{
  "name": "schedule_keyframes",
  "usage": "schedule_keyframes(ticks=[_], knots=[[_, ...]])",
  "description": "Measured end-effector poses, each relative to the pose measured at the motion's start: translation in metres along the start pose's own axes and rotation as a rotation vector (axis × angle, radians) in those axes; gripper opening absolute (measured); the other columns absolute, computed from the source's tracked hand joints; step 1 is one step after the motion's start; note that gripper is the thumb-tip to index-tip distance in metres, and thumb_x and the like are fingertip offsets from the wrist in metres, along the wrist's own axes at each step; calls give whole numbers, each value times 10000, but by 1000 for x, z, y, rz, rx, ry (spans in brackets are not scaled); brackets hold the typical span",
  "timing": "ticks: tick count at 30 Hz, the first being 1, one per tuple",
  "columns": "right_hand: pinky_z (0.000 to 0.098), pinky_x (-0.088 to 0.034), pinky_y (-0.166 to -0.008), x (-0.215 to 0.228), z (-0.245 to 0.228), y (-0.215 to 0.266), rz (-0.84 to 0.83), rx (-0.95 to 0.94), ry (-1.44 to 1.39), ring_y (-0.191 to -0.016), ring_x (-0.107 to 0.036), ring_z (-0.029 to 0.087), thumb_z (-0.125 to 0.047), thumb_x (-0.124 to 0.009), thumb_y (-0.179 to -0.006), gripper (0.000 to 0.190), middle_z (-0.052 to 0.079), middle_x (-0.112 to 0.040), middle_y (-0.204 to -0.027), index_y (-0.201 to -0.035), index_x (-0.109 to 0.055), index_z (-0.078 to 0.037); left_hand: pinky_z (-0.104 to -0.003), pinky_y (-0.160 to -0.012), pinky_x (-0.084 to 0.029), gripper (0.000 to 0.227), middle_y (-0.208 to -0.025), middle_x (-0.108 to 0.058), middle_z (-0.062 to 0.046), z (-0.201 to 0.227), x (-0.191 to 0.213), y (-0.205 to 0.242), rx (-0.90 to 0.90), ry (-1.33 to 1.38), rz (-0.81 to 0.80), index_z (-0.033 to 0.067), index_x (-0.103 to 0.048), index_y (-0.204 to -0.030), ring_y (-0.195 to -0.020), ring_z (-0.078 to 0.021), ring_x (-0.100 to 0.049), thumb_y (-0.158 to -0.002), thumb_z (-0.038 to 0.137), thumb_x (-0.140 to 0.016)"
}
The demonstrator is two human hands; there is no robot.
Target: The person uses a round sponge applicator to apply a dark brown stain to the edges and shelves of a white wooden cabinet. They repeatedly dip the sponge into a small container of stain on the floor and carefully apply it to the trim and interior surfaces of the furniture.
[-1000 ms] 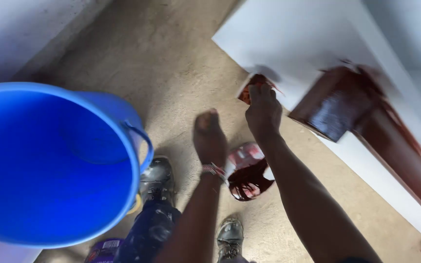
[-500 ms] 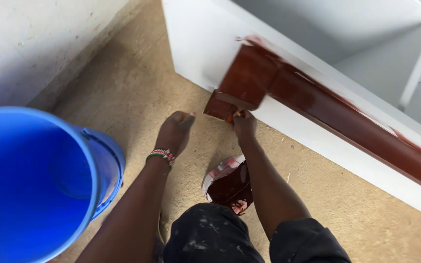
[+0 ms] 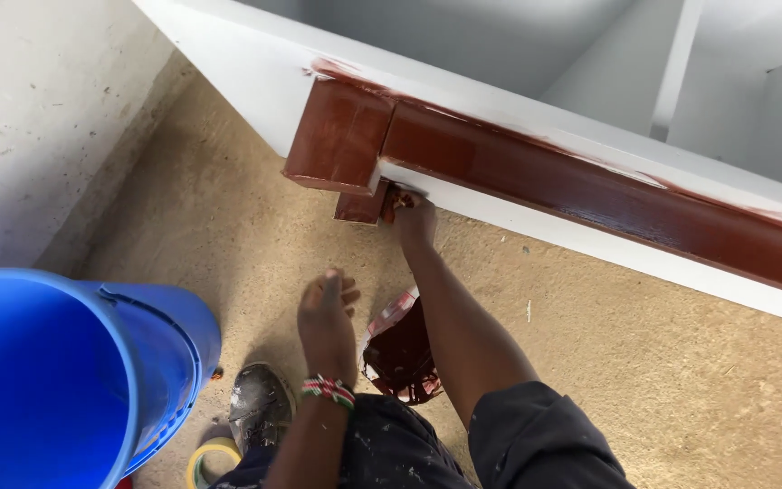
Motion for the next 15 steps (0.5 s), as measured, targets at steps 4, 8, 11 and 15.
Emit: schedule_keyframes(ticks=[4,8,11,15], knots=[[625,-693,-990,0,23,-30,-63,-10,89,-1216,-864,423,-201,-826,-1038,352,156,-909,-1239,-1380,-906,-190,-306,-956,-504,450,-1220,-741,-78,-4,-19,16,116,165,39,-5,-736,-1324,-1096,-175,-709,-1211,413,-616],[526,-699,-856,22,30,-9,-311,-19,117,-996,-851,390,-168,-820,-1028,416,217,-887,-1152,-1436,-877,-107,-297,-935,-501,495,-1210,-772,-61,-15,-14,-1,42,139,63,36,-750,-1377,-1066,-155,-727,-1216,485,-619],[541,-695,-765,36,-2,1,-248,81,145,-893,-863,407,-195,-808,-1008,415,248,-883,-1056,-1398,-881,-74,-263,-846,-477,409,-1122,-773,-5,-41,-8,-24,35,187,70,114,-744,-1338,-958,-113,-726,-1232,481,-597],[641,-683,-992,33,-51,49,-99,394,307,-1181,-834,526,-184,-669,-1093,330,262,-876,-1157,-1311,-900,-97,-281,-847,-483,392,-1122,-798,-1,-45,-9,-24,39,176,92,145,-733,-1311,-960,-120,-754,-1240,510,-607]])
Point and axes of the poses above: each hand's wrist, its own y-axis away from the middle knuckle, its own x-axis out of the back of the hand, z = x × y, the point moved 2 cm from there along -y, towards the middle knuckle
